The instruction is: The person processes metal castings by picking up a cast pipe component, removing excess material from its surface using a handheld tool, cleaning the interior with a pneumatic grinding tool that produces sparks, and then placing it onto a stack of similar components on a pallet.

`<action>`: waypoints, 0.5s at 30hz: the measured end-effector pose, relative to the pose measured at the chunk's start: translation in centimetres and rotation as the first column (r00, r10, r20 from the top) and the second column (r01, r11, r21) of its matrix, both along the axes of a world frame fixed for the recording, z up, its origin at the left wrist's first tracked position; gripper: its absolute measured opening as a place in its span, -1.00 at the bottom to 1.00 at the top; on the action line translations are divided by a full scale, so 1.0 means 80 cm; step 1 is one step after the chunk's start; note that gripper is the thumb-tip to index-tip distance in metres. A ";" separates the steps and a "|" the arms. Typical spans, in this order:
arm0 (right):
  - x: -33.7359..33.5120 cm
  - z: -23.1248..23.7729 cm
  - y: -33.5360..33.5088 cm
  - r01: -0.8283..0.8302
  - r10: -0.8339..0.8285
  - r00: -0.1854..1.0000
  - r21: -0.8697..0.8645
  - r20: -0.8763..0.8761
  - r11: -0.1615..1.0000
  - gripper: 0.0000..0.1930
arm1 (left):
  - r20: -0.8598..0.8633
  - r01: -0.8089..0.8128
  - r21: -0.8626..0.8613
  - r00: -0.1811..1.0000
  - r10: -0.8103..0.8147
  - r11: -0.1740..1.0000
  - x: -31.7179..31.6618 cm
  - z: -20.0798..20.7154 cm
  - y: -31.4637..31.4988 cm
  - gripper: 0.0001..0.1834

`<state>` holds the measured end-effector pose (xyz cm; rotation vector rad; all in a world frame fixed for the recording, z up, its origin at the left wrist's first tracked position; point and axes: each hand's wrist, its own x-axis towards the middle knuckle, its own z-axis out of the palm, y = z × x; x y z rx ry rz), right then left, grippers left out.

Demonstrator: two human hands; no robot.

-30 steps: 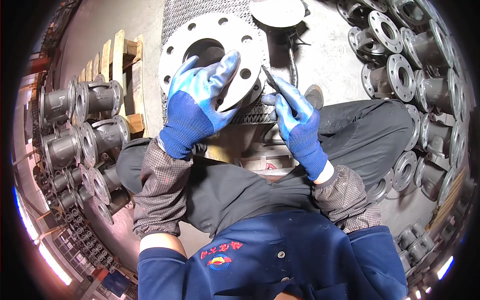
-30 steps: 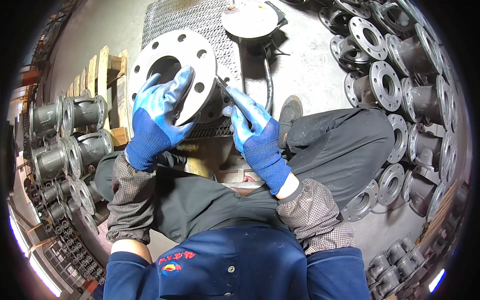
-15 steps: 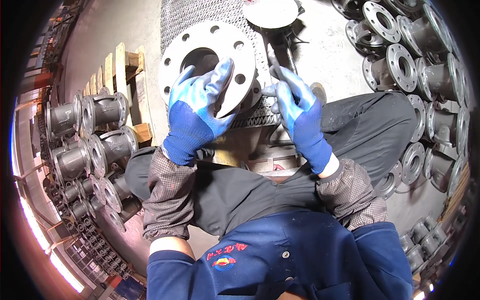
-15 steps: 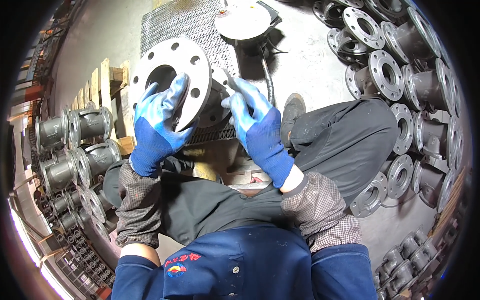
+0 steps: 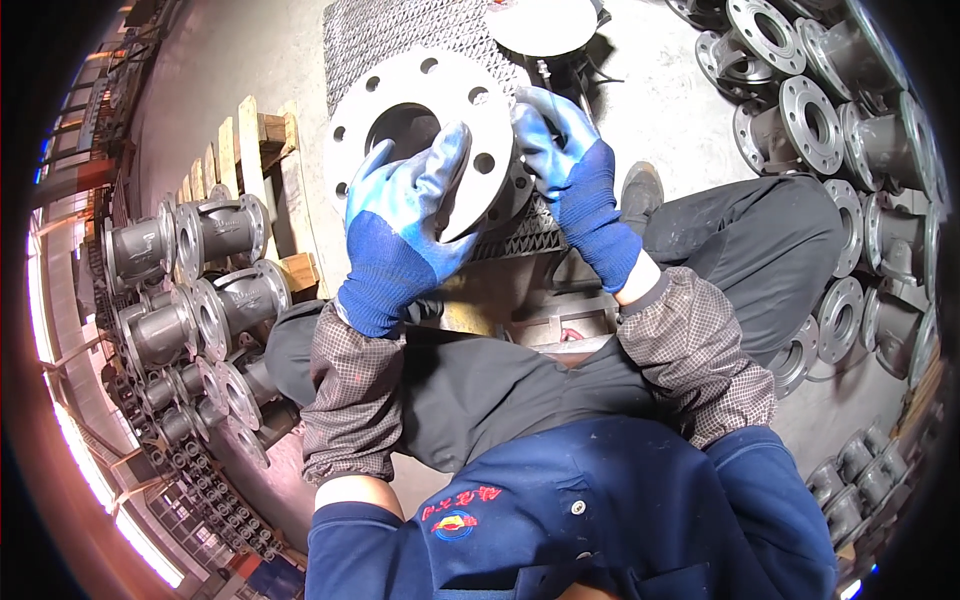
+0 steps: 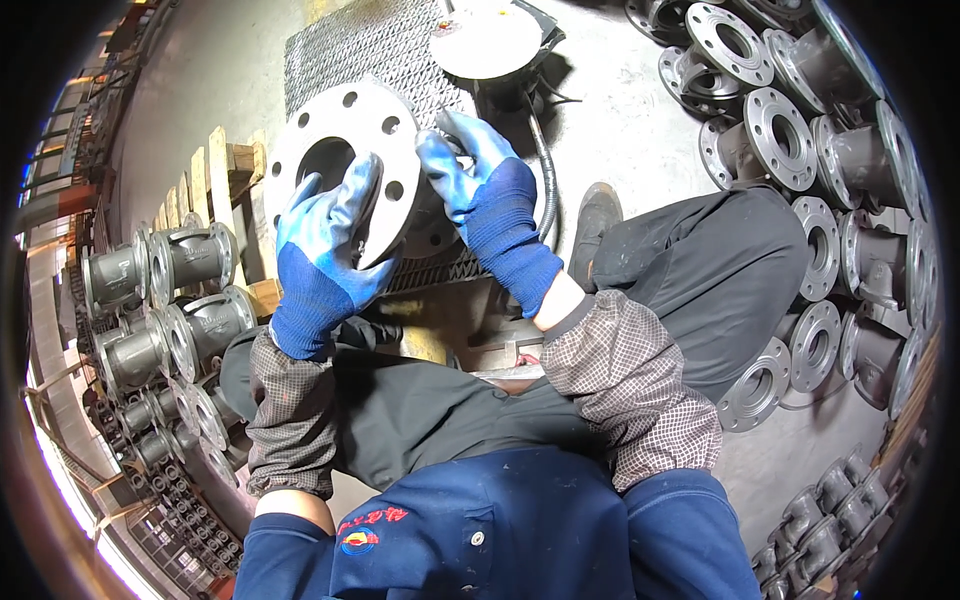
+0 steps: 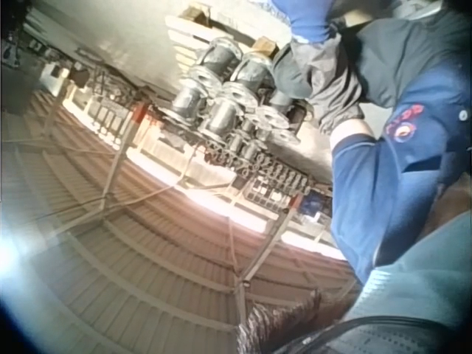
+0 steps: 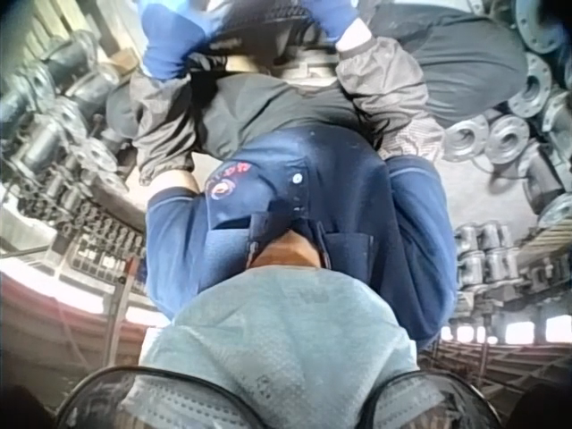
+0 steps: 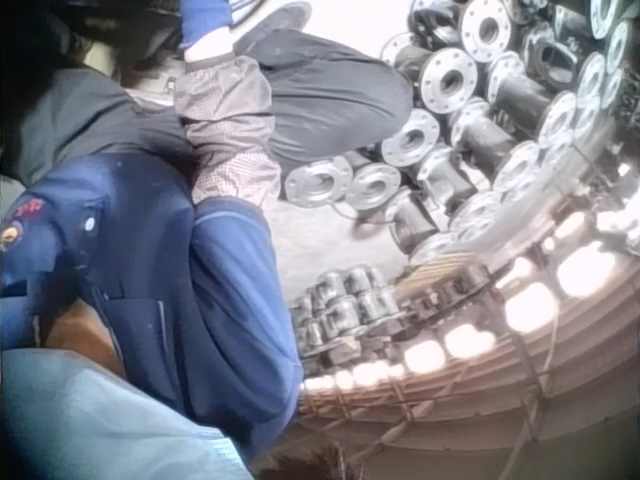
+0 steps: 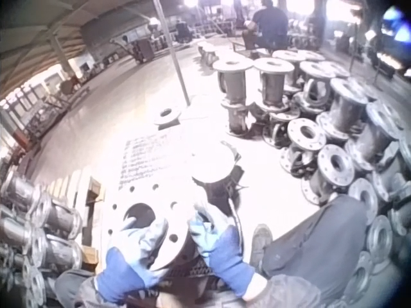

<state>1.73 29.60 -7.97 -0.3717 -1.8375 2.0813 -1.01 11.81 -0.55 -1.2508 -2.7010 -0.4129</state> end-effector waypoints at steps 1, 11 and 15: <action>-0.008 -0.017 0.002 -0.031 0.031 1.000 0.112 0.003 0.993 -0.53 | 0.000 0.000 0.006 1.000 0.000 1.000 0.001 0.001 0.001 -0.05; 0.004 -0.018 -0.006 -0.043 0.046 0.999 -0.087 0.027 0.995 -0.62 | -0.008 0.000 0.023 1.000 0.000 1.000 0.000 -0.004 0.003 -0.06; 0.013 -0.011 -0.006 -0.022 0.021 0.999 0.014 0.044 1.000 -0.59 | -0.005 -0.006 -0.008 1.000 0.006 1.000 0.002 -0.001 0.002 -0.06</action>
